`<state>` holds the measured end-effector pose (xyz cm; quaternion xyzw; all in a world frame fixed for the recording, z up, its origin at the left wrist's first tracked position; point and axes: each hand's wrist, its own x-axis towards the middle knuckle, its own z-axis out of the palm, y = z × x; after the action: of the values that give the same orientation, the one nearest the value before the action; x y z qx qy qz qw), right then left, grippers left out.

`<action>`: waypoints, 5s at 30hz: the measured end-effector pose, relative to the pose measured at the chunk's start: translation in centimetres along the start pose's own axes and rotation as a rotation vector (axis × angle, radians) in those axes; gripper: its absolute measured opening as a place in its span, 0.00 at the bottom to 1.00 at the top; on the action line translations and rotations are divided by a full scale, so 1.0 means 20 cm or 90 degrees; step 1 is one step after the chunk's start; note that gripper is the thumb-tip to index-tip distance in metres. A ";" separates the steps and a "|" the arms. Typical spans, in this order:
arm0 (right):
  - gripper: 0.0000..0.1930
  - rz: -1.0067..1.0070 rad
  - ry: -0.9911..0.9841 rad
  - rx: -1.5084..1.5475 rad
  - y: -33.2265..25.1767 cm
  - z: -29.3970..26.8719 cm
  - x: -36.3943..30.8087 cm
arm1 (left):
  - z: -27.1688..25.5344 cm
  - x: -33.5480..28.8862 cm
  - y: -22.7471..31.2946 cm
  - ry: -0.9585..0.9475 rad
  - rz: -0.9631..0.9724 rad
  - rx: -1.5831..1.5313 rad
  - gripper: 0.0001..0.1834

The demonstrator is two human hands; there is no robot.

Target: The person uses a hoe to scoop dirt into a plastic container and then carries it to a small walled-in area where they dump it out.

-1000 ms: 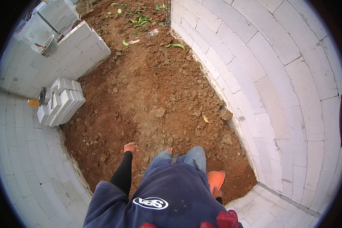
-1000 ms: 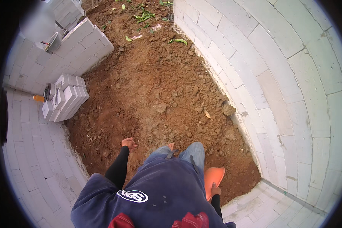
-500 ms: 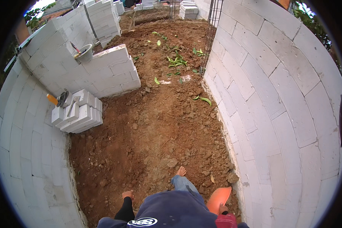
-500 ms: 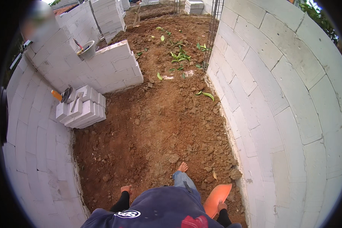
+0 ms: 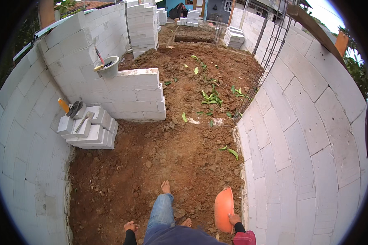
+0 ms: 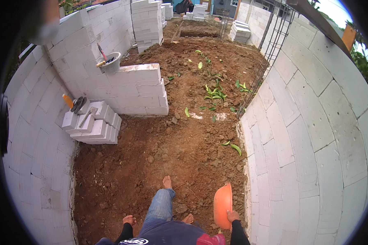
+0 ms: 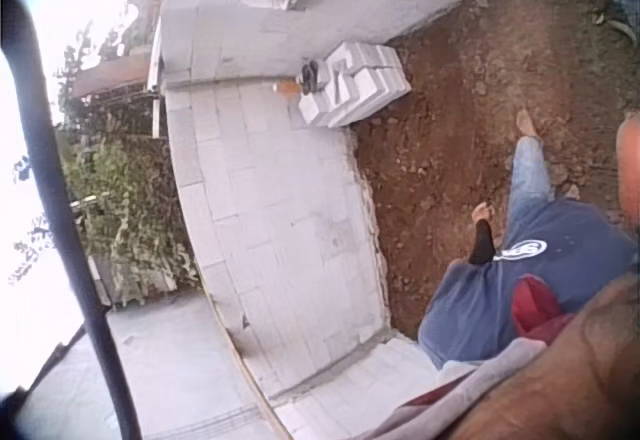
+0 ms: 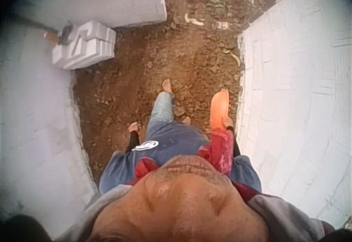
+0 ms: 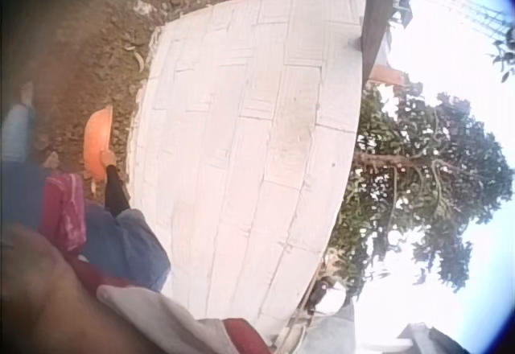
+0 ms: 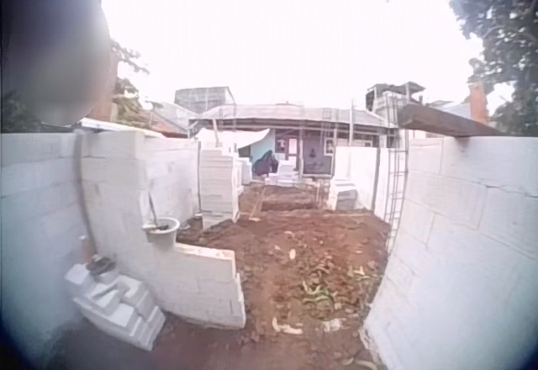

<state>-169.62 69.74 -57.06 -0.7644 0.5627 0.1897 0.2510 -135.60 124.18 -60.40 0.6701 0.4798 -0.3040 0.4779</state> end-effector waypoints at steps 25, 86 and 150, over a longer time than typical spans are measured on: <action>0.34 0.345 -0.182 0.247 -1.19 -0.35 0.59 | 1.95 -0.08 2.82 -0.284 0.283 0.051 0.24; 0.24 0.314 -0.124 0.185 -5.62 -3.43 4.82 | 4.75 0.22 7.91 -0.011 0.004 0.574 0.36; 0.14 -0.157 0.124 0.449 -7.85 -7.03 10.24 | 8.60 -0.80 10.16 -0.161 -0.215 -0.612 0.31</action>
<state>41.75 -133.15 -34.87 -0.7076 0.5183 -0.1210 0.4649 57.23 -58.67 -37.25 0.2469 0.6049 -0.2009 0.7299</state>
